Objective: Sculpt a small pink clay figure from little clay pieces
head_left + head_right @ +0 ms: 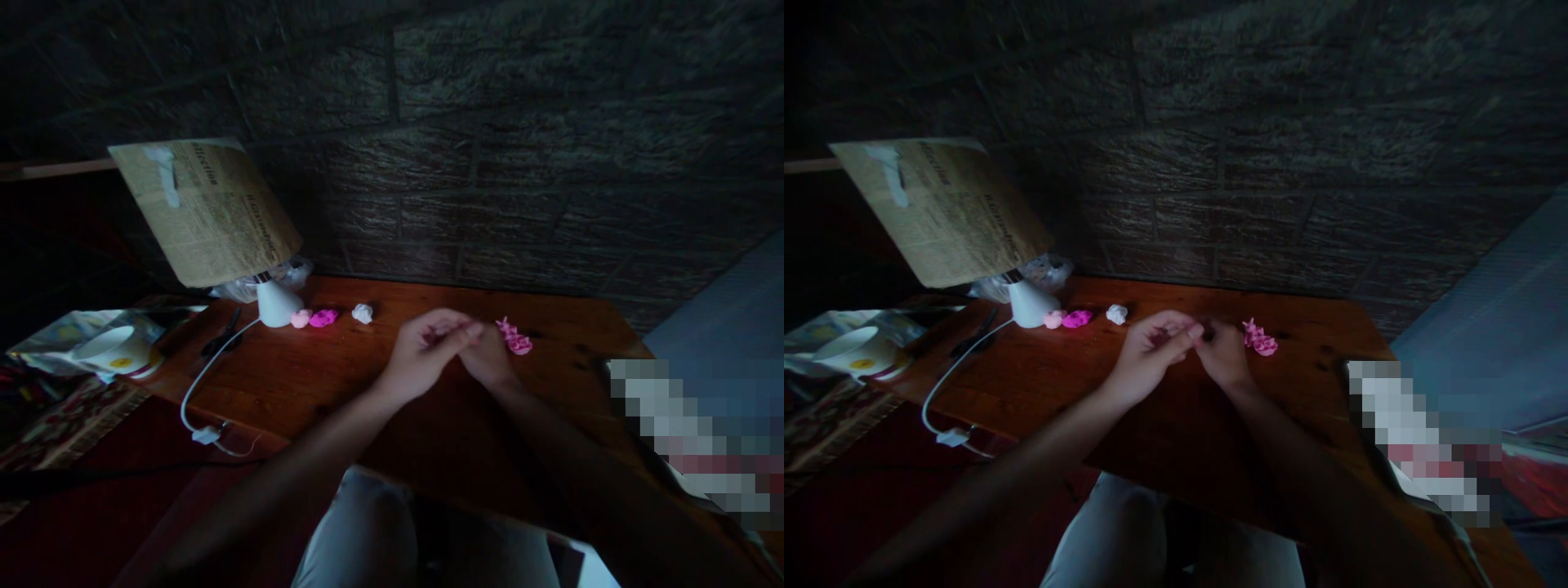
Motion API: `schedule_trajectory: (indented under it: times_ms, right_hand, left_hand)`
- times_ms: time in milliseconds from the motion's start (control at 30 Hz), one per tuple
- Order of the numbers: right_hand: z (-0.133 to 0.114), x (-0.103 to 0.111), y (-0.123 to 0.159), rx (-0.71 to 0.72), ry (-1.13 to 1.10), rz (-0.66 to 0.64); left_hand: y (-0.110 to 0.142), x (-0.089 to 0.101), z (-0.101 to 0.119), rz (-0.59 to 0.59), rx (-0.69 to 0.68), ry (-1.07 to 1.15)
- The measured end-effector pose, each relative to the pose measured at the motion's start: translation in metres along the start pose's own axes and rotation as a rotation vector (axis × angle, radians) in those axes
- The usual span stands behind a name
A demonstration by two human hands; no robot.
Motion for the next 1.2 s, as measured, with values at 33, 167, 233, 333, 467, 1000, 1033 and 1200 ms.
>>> schedule_trajectory:
  times_ms: [33,167,233,333,467,1000,1033,1200]
  right_hand:
    - [0.000,0.000,0.000,0.002,-0.004,-0.005]
    - [0.003,-0.002,-0.002,-0.053,-0.021,-0.010]
    - [0.005,-0.003,-0.002,-0.076,-0.033,-0.011]
    - [0.008,-0.004,-0.003,-0.064,-0.048,-0.021]
    - [0.012,-0.003,-0.004,-0.087,-0.031,-0.020]
    - [0.011,0.000,-0.003,-0.052,-0.118,0.070]
    - [0.010,0.001,-0.003,-0.038,-0.112,0.080]
    - [0.007,0.001,-0.002,-0.030,-0.078,0.102]
  left_hand:
    - [-0.011,0.011,-0.015,0.071,-0.025,-0.060]
    - [-0.038,0.046,-0.058,0.135,-0.081,-0.322]
    - [-0.043,0.053,-0.065,0.112,-0.083,-0.404]
    - [-0.043,0.052,-0.070,0.008,-0.084,-0.454]
    - [-0.042,0.051,-0.074,-0.010,-0.114,-0.470]
    - [-0.048,0.060,-0.090,-0.086,0.009,-0.196]
    - [-0.048,0.061,-0.091,-0.079,0.005,-0.176]
    - [-0.050,0.065,-0.091,-0.005,0.010,-0.125]
Point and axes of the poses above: each hand's wrist, its own y-axis away from the middle knuckle, its own x-axis out of the back of the hand, z = x × y, the point moved 4 cm from there along -y, towards the middle knuckle
